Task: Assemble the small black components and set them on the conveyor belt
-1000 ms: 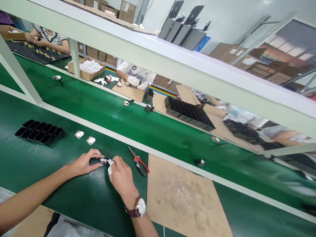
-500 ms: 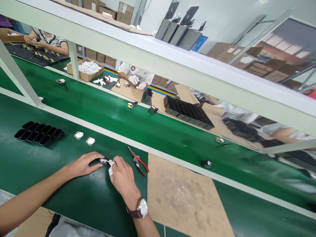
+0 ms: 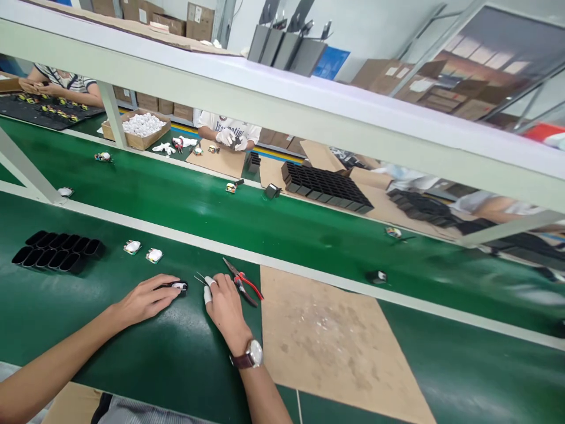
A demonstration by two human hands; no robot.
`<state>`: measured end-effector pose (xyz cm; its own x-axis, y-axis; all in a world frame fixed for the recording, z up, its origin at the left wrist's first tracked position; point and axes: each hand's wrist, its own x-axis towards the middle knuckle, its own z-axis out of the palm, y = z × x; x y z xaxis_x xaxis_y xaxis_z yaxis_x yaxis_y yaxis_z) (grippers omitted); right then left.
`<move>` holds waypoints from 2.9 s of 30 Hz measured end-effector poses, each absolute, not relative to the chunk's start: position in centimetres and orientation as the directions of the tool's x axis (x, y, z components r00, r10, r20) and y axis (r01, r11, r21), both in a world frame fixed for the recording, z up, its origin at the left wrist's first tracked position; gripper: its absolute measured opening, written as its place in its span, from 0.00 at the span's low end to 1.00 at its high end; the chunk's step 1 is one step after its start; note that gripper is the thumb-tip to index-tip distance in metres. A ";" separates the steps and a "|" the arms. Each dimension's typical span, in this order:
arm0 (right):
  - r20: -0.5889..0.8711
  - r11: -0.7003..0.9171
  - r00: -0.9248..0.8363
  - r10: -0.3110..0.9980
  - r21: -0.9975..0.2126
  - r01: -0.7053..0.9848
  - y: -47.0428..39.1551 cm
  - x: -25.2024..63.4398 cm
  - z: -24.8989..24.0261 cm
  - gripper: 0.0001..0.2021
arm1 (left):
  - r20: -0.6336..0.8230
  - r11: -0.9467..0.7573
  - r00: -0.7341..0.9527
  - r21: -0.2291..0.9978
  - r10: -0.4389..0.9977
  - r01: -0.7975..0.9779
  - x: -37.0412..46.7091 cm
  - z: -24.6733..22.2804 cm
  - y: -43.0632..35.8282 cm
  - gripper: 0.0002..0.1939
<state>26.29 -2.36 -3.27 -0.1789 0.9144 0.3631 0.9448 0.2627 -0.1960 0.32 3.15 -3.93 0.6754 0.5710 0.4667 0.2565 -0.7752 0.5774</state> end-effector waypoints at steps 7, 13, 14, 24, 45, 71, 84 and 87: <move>0.457 0.483 -0.248 0.854 -0.520 0.704 -2.1 24.0 -2.0 0.19 | 0.413 -0.701 0.654 0.664 0.634 0.261 1.2 -4.5 3.2 0.11; 0.503 0.502 -0.200 0.841 -0.587 0.635 -2.5 22.2 -4.2 0.36 | -0.101 0.111 0.418 0.994 0.903 0.000 2.7 -4.0 3.2 0.15; 0.524 0.508 -0.183 0.832 -0.587 0.630 -2.4 22.0 -4.4 0.34 | -0.173 0.222 0.439 0.973 0.882 -0.061 2.8 -3.7 3.2 0.17; 0.519 0.518 -0.179 0.836 -0.639 0.568 -2.3 22.1 -3.3 0.32 | -0.309 0.452 0.514 0.874 0.800 -0.177 2.7 -2.8 3.2 0.17; 0.601 0.271 -0.114 0.791 -0.178 0.946 -0.7 27.7 -7.3 0.14 | 0.125 -0.184 0.151 0.324 0.981 0.928 -6.4 1.6 26.2 0.30; 0.616 0.503 -0.200 0.762 -0.369 0.782 -1.6 24.9 -6.3 0.16 | 0.461 -0.556 0.441 0.147 0.770 0.818 -9.9 2.0 7.2 0.15; 0.423 0.612 -0.455 0.784 -0.402 0.681 -0.3 22.0 -3.9 0.19 | 0.390 -0.622 0.488 0.409 0.781 0.668 -10.2 1.7 6.1 0.09; 0.411 0.596 -0.442 0.797 -0.421 0.684 -1.1 23.9 -4.1 0.26 | 0.249 -0.653 0.642 0.543 0.725 0.528 -6.1 1.6 4.8 0.06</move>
